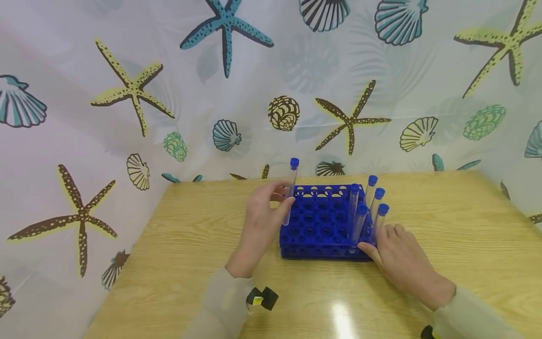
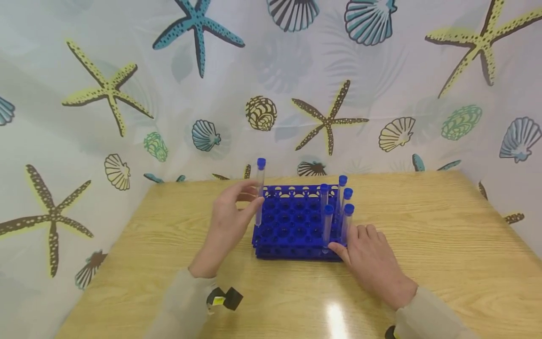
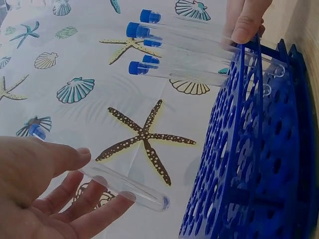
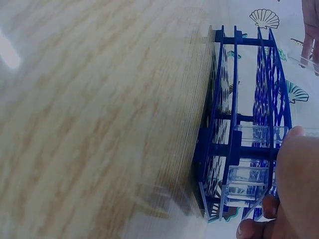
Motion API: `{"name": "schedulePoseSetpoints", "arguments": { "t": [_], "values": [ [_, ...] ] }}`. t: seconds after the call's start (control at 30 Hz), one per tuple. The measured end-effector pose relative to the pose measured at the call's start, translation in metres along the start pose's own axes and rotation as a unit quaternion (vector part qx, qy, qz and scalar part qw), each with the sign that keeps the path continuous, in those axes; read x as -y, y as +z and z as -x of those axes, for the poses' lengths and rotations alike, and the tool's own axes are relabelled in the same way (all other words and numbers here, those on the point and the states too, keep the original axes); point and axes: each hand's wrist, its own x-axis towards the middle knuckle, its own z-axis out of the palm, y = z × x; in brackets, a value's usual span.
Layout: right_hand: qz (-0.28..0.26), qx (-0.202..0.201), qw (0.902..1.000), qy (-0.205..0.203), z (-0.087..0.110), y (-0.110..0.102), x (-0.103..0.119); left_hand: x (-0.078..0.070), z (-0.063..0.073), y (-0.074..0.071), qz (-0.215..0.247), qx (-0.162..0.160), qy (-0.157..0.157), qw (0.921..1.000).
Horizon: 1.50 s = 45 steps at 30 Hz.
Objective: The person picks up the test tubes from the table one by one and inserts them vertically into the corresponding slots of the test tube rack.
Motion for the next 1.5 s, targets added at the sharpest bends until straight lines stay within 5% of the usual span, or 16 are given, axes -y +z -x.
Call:
{"name": "schedulePoseSetpoints", "arguments": {
  "t": [0.33, 0.63, 1.03, 1.5],
  "values": [
    [-0.001, -0.008, 1.0, 0.0, 0.0, -0.001, 0.0, -0.016, -0.005, 0.018, 0.015, 0.022, 0.052, 0.9983],
    [-0.007, -0.005, 1.0, 0.003, 0.001, 0.0, 0.001, -0.025, -0.012, 0.039, 0.05, 0.064, 0.052, 0.9953],
    [-0.003, -0.01, 0.9999, 0.003, 0.001, 0.0, 0.001, -0.033, -0.025, 0.062, 0.022, 0.09, 0.07, 0.9932],
    [0.009, -0.016, 0.9998, -0.009, 0.002, 0.0, 0.0, -0.03, -0.035, 0.091, 0.033, 0.101, 0.026, 0.994]
  ]
}}
